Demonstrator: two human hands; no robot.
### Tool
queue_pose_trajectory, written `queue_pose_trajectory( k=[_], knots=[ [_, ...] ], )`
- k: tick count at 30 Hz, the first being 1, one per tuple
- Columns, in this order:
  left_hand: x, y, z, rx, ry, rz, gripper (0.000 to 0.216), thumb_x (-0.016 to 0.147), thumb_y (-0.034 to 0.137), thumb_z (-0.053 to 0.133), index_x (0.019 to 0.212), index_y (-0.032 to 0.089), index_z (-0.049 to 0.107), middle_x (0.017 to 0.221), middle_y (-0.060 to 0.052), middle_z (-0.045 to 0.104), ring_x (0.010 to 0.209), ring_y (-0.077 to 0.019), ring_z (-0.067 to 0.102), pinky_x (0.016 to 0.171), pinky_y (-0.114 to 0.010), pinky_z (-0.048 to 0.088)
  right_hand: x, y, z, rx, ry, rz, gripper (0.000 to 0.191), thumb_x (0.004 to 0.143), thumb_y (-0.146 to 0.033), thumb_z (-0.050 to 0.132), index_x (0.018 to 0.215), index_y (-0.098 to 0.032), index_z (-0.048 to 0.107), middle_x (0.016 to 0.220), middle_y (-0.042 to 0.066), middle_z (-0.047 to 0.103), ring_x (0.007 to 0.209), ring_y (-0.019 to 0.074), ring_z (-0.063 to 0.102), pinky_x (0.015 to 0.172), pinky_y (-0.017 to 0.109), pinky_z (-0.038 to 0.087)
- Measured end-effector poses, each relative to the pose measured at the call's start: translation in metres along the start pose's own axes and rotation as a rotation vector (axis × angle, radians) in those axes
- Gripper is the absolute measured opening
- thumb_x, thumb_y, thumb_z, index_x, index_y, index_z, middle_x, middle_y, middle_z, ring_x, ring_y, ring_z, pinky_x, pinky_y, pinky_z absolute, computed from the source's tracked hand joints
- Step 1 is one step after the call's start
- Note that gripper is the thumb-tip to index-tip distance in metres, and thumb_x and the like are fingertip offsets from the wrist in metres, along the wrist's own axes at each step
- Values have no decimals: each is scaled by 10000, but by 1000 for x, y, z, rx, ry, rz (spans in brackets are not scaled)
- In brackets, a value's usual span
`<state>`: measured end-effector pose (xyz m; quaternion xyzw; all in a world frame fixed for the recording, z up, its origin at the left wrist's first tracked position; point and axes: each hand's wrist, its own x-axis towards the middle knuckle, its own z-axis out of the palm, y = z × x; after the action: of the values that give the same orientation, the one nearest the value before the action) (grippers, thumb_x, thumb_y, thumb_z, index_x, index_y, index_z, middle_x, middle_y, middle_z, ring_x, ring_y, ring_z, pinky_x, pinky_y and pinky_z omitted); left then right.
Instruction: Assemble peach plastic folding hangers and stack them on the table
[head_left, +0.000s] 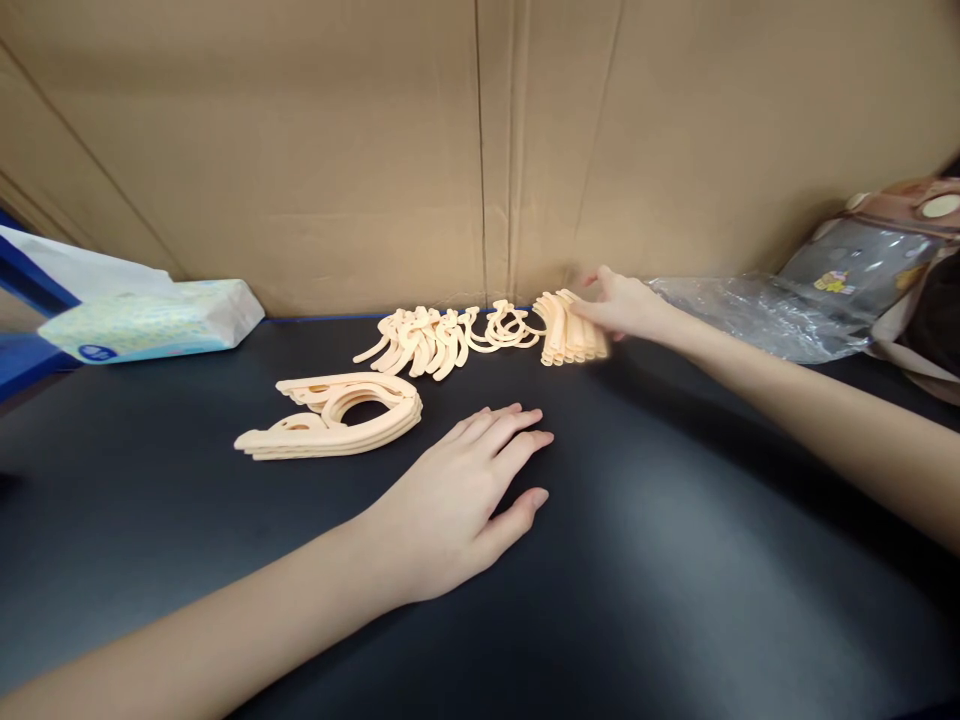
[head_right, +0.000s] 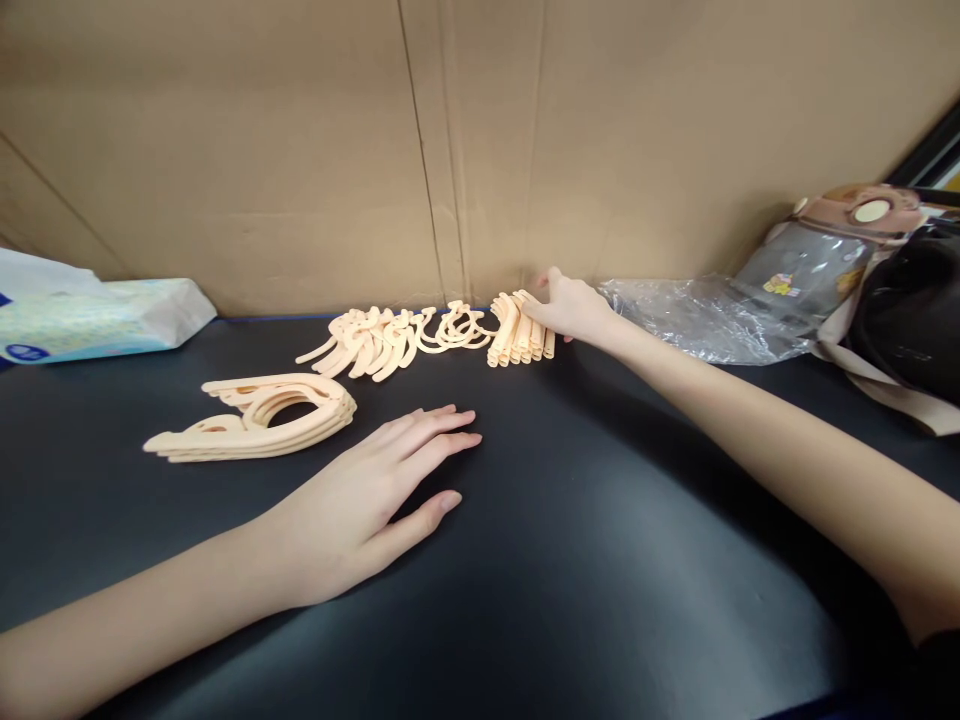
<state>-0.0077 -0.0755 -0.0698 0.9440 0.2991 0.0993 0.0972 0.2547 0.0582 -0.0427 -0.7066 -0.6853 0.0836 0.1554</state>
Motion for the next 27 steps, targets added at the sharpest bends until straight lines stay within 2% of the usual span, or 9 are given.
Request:
queue_pose_trajectory(
  k=[3,8,13,18,23,27],
  knots=[
    [0,0,0,1,-4,0,429,969,384,371,1350,207,457,1471,-79,419,1390,-266,325,1129,-486,328,-1,1,-3,-3,-1,-4,527,831,-467,545,1240,-142,475,745,60,681,432,158,554,578,336,460],
    [-1,-2,1,8,2,4,435,971,390,365,1355,205,454,1471,-70,420,1392,-257,322,1133,-471,324,-2,3,-5,-12,12,-13,593,792,-512,599,1224,-121,494,692,56,664,431,161,545,589,348,468],
    [-2,-2,1,7,26,11,418,974,376,377,1346,205,462,1461,-69,434,1384,-253,332,1128,-463,325,-2,2,-8,16,17,-22,444,791,-360,611,1168,-140,534,737,45,670,432,130,549,546,300,477],
    [-1,-2,1,15,18,7,417,979,366,375,1351,196,456,1466,-60,427,1388,-234,325,1139,-445,309,-4,1,-17,44,55,-35,416,793,-296,605,1171,-138,535,713,32,649,418,115,544,508,271,482],
    [-2,-1,0,23,16,4,421,982,369,368,1356,195,451,1469,-60,422,1393,-229,315,1144,-443,299,-5,2,-19,27,44,-55,428,813,-382,600,1160,-139,538,666,23,633,407,116,529,469,263,464],
    [-2,-1,0,26,9,4,422,983,371,367,1359,199,447,1472,-55,418,1397,-224,308,1145,-441,298,-6,1,-17,19,-22,-43,555,771,-505,641,1177,-144,524,695,39,648,432,135,548,437,264,462]
  ],
)
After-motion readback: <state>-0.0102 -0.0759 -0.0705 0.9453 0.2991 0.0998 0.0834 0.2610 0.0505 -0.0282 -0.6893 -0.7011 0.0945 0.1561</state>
